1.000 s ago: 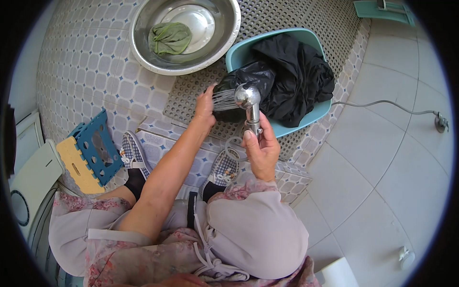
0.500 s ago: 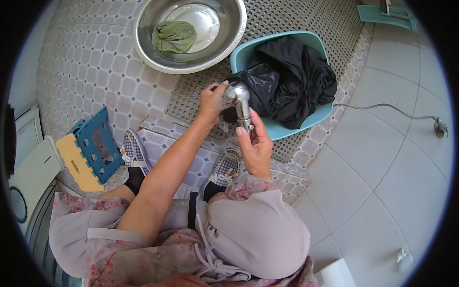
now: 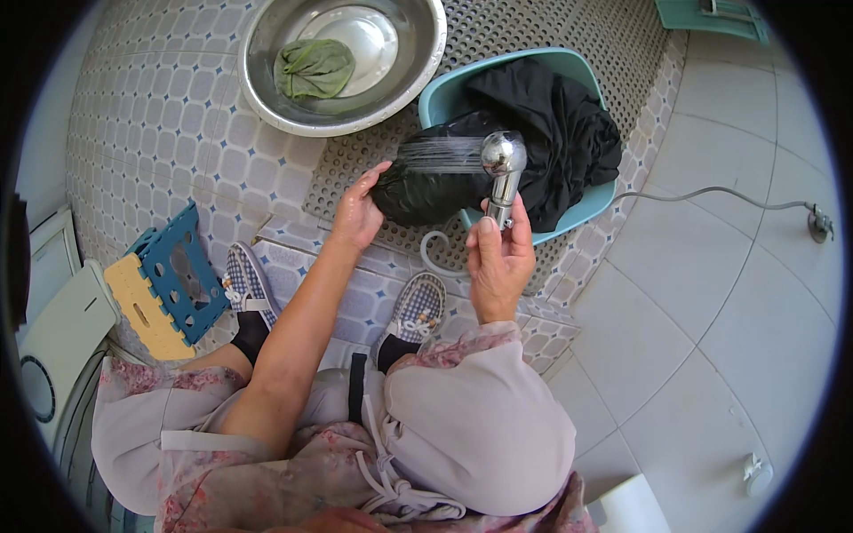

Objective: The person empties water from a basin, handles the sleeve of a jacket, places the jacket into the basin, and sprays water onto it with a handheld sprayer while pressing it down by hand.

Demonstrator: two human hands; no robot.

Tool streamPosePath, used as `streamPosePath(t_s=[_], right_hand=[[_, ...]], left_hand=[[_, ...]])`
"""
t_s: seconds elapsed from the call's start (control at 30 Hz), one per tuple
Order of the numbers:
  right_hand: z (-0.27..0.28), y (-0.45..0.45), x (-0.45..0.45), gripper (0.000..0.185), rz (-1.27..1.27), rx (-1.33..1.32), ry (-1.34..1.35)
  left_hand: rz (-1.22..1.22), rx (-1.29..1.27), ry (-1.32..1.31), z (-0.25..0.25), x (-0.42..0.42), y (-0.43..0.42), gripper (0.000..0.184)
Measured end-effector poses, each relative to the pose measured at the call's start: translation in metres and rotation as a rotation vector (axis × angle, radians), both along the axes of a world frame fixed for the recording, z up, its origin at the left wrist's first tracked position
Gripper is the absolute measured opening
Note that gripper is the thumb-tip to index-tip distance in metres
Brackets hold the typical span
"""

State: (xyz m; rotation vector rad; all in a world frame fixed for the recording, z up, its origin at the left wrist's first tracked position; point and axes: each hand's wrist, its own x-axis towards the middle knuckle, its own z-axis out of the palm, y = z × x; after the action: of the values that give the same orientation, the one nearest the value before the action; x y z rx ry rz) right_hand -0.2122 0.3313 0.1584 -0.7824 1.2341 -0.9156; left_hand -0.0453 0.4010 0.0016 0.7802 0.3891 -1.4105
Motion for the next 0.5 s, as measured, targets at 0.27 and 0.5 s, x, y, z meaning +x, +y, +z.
streamPosePath(t_s=[0.27,0.5], right_hand=[[0.006,0.009,-0.018,0.054,0.21,0.081,0.073],[0.007,0.007,-0.013,0.054,0.126,0.009,0.084]], left_hand=[[-0.306,0.183,-0.607,0.023,0.006,-0.003,0.045],[-0.409,0.15,-1.192,0.015,0.007,0.0,0.036]])
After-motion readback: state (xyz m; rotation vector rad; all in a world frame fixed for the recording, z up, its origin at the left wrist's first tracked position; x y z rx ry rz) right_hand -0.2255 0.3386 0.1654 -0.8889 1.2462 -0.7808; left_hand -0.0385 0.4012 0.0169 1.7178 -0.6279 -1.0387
